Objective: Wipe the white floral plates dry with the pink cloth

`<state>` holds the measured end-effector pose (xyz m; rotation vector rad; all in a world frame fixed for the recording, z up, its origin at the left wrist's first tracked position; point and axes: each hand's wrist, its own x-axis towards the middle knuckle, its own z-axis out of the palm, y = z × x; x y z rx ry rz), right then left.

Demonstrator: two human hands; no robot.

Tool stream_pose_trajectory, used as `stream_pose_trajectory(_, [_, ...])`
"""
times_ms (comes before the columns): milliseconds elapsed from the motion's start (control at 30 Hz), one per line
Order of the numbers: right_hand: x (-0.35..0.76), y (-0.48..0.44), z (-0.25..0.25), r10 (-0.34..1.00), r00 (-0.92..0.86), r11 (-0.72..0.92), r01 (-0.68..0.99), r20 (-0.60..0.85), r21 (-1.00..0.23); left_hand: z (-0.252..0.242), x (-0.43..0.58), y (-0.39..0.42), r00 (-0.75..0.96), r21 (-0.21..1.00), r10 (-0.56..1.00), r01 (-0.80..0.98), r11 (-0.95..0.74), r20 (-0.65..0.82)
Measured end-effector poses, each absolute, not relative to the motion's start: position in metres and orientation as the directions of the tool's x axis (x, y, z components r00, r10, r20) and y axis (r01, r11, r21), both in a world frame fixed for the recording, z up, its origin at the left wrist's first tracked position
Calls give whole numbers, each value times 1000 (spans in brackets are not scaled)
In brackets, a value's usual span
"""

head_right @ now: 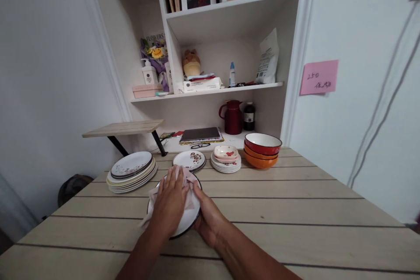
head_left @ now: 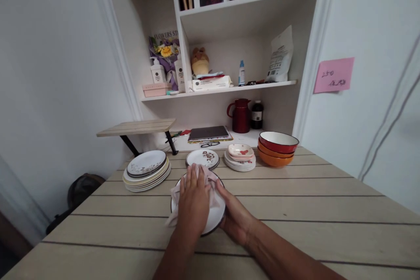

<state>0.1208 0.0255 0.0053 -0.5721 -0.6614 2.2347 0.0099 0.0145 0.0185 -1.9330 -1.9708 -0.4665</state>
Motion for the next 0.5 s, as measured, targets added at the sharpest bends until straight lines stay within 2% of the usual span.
stream_pose_trajectory(100, [126,30,7,736,-655,-611,-535,-170,-584,18,30,18,67,16,904,997,-82,422])
stream_pose_trajectory(233, [135,40,7,747,-619,-627,-533,-244,-567,22,37,9,190,74,917,970,-230,351])
stream_pose_trajectory(333, [140,45,7,733,-626,-658,-555,-265,-509,18,28,-4,288,102,914,939,-329,287])
stream_pose_trajectory(400, [141,47,6,733,-628,-663,-572,-263,-484,12,18,-14,334,103,901,922,-373,276])
stream_pose_trajectory(500, [142,47,5,746,-622,-641,-572,-238,-512,2,1,-26,339,38,896,931,-364,286])
